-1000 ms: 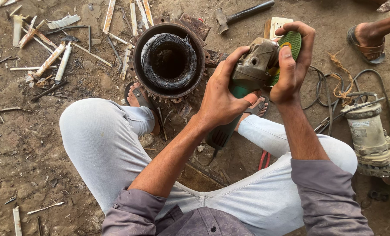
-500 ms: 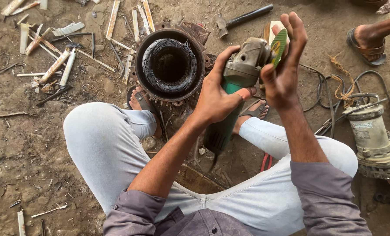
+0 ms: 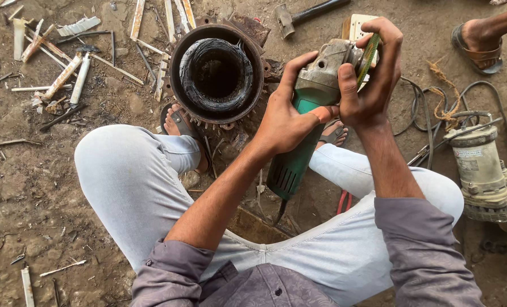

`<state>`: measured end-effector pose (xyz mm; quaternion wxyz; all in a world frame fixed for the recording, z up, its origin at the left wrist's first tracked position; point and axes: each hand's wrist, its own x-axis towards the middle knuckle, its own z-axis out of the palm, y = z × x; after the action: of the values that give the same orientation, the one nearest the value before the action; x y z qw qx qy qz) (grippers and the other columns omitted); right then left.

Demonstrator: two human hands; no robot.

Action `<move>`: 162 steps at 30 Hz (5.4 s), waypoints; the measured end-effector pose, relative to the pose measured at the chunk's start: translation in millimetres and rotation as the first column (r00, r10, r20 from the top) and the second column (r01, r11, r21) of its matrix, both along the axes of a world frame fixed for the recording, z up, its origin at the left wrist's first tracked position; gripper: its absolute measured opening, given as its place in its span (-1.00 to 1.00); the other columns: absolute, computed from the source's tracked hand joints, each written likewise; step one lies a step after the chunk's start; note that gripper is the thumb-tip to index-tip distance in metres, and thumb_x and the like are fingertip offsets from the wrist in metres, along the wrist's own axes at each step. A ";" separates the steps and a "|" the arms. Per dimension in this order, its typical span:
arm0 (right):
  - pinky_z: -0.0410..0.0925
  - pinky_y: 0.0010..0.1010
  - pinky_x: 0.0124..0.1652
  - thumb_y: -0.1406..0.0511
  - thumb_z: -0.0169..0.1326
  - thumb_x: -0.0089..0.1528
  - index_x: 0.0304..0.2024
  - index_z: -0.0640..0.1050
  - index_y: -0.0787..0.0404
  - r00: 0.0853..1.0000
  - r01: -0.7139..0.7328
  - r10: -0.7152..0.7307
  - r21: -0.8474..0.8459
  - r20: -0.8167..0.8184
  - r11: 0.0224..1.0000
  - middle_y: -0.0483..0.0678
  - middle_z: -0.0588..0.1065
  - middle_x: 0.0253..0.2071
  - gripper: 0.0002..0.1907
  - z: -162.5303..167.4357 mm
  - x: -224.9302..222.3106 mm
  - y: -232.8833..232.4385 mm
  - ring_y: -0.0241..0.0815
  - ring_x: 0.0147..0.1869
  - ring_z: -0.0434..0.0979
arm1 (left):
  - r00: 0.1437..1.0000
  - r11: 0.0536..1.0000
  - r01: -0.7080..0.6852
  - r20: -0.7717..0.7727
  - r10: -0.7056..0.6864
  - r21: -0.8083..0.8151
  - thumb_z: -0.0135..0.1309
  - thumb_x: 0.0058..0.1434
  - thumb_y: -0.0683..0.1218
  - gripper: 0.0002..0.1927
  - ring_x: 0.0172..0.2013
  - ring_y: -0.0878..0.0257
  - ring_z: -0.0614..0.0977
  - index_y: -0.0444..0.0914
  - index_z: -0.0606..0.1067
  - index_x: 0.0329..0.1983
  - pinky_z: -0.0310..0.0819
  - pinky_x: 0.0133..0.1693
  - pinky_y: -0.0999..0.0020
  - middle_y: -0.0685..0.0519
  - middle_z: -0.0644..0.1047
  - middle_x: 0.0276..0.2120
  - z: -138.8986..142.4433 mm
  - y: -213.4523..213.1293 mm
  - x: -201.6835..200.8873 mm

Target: The person uses an angle grinder to grind the surface of a motor part held by another person. They then change the grinding disc on the angle grinder and continue grinding a different motor component.

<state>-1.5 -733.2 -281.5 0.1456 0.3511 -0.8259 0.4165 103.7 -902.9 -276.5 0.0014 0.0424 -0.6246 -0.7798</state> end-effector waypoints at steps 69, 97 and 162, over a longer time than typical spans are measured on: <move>0.54 -0.29 0.16 0.00 0.14 0.47 0.21 0.48 0.40 0.871 0.108 -0.137 0.089 0.471 0.990 0.07 0.57 0.12 -0.42 -17.6 -26.4 34.7 -0.15 0.16 0.64 | 0.882 0.871 -0.451 -0.246 0.401 -0.196 0.44 0.20 0.03 0.12 0.16 -0.02 0.56 -0.17 -0.10 0.57 0.67 0.12 0.13 -0.24 0.36 0.23 -13.7 -68.0 -7.4; 0.39 -0.10 0.12 -0.03 0.19 0.32 0.08 0.63 0.29 0.491 0.133 -0.778 0.849 0.391 0.511 0.24 0.60 0.02 -0.45 -145.4 -88.7 297.6 0.19 0.13 0.59 | 0.943 0.553 -0.303 0.329 0.055 0.776 0.34 0.18 0.31 0.16 0.06 -0.01 0.55 -0.43 0.02 0.54 0.46 0.19 0.15 -0.30 0.41 0.24 -33.7 -175.9 50.5; 0.52 -0.25 -0.41 0.04 0.16 0.24 -0.07 0.62 0.11 -0.056 -0.521 -0.363 0.283 0.930 0.805 0.00 0.63 -0.34 -0.64 -207.4 162.8 -62.7 -0.07 -0.35 0.66 | 0.945 0.937 -0.315 0.043 0.324 -0.150 0.45 0.08 0.13 -0.28 -0.17 0.21 0.70 -0.37 0.45 0.14 0.73 -0.12 0.29 -0.04 0.61 -0.12 40.4 -122.9 12.2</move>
<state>161.4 -795.9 -488.9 -0.6420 0.0121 -0.7183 0.2678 115.9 -1025.8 -236.1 0.1102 0.1690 -0.6627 -0.7212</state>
